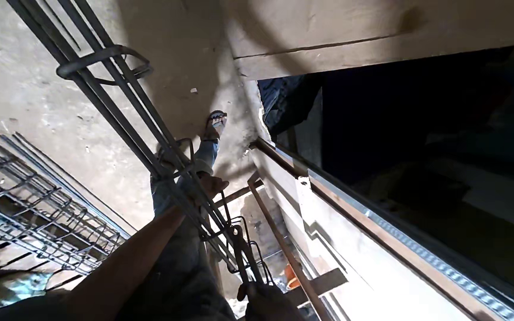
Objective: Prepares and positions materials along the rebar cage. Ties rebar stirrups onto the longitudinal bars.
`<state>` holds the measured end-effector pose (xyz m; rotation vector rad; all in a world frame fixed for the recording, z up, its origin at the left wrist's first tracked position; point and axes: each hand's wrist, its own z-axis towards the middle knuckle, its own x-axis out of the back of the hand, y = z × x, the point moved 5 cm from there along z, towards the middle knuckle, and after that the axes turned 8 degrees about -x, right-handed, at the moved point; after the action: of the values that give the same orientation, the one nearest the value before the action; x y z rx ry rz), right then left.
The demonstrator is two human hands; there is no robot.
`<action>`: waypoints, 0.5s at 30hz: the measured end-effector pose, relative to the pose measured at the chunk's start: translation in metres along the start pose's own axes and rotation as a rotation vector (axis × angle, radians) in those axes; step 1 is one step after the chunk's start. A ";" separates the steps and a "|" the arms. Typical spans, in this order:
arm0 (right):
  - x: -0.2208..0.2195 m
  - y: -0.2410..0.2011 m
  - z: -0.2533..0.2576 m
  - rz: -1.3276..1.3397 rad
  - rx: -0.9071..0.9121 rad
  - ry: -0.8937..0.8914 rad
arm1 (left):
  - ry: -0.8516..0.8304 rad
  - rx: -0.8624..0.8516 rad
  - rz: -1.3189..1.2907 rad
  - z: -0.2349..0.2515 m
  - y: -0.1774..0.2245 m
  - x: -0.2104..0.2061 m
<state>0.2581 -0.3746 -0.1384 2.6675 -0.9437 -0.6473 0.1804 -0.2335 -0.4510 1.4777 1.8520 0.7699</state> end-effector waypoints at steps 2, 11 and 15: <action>0.014 -0.011 -0.008 -0.287 0.084 0.195 | 0.018 0.025 0.007 0.002 0.003 0.003; 0.003 -0.053 -0.073 -2.145 0.420 1.261 | 0.016 -0.054 -0.013 0.002 0.011 0.006; 0.020 -0.067 -0.073 -2.038 0.264 1.011 | -0.005 -0.030 -0.069 0.001 0.015 0.008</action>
<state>0.3429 -0.3303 -0.1057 2.4786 2.1133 0.7123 0.1885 -0.2228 -0.4409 1.3889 1.8700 0.7570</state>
